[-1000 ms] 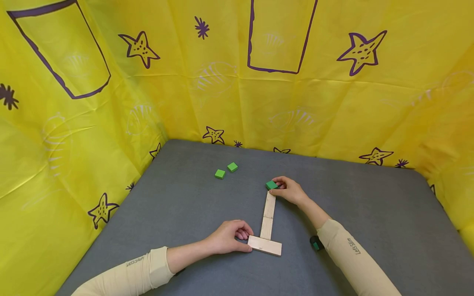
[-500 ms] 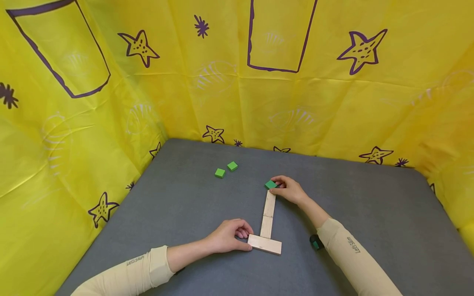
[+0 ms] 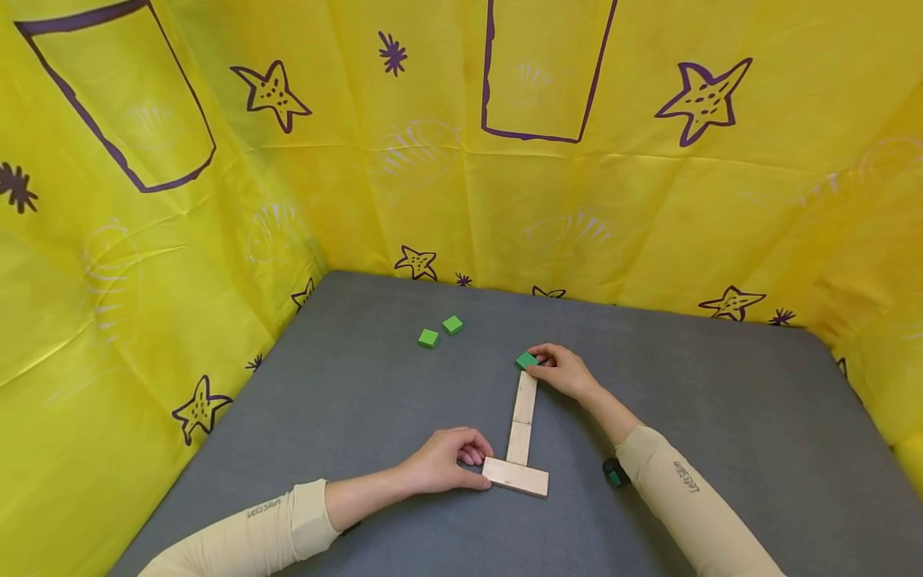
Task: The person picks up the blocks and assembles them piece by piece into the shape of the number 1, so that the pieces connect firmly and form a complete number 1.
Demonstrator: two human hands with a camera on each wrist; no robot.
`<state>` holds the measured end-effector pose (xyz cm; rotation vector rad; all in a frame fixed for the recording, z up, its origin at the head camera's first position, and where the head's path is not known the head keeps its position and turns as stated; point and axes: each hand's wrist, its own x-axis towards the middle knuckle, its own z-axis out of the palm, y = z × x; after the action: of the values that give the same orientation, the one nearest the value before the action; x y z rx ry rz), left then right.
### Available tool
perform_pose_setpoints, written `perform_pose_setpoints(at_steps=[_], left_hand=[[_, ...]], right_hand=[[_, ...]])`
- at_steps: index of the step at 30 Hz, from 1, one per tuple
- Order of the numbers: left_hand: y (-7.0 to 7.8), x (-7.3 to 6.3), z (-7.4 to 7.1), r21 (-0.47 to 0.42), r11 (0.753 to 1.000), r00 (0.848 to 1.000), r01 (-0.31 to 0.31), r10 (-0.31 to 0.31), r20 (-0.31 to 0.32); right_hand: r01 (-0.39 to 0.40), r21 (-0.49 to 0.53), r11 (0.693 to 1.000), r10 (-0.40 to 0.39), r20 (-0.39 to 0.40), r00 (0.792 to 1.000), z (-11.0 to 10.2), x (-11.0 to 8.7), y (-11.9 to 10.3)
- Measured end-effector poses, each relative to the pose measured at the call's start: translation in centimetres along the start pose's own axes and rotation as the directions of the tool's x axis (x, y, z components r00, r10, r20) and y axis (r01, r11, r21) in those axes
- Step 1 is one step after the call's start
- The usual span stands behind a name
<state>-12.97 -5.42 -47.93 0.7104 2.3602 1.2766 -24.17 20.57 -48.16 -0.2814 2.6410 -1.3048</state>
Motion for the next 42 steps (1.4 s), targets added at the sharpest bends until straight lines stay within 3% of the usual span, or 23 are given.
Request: perform_pose_setpoints(at_steps=[23,32,42], left_hand=[[-0.2,0.1,-0.2,-0.024,1.000,1.000,-0.004,0.005,0.029],[0.0,0.0,-0.5,-0.043,0.999,0.998,0.021,-0.018,0.064],[0.5,0.1,-1.0,-0.092,0.995,0.998,0.036,-0.031,0.058]], right_hand=[[0.009,0.004,1.000,-0.009,0.003,1.000,0.1,0.0,0.4],[0.029,-0.011,1.000,-0.029,0.024,0.999,0.0,0.0,0.5],[0.055,-0.034,0.998,-0.054,0.028,0.998,-0.2,0.0,0.5]])
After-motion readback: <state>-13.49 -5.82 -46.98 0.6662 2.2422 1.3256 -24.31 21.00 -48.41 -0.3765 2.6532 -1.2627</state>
